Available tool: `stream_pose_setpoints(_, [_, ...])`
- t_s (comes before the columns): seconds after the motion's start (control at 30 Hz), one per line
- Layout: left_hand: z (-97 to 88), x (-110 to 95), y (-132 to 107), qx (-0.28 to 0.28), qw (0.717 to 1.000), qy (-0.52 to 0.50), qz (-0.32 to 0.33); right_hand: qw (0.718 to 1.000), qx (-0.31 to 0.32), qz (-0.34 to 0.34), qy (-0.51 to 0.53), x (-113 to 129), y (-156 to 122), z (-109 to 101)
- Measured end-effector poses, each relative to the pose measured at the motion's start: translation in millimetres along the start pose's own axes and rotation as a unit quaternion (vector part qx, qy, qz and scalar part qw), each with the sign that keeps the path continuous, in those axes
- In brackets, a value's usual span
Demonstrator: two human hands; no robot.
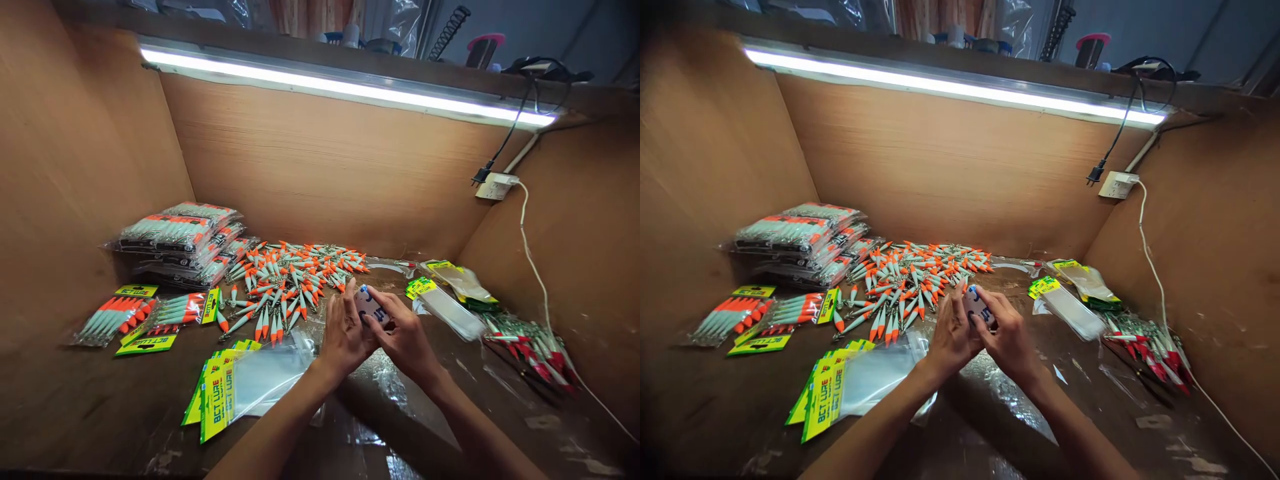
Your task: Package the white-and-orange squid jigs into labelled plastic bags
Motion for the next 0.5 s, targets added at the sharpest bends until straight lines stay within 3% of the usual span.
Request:
stream_pose_setpoints(0.27, [11.8,21.7,-2.7,0.011,0.994,-0.107,-0.027,0.995,0.060,0.032,0.077,-8.9,-5.8,18.9])
stream_pose_setpoints(0.5, [15.4,10.2,-2.0,0.062,0.982,-0.177,0.004,1.000,0.019,-0.017,0.010,-3.9,-4.4,0.2])
Point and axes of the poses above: each hand's wrist, its own y-axis towards the middle knuckle, its own z-axis out of the palm, x = y × z, the point moved 10 cm from there along y, towards the middle knuckle
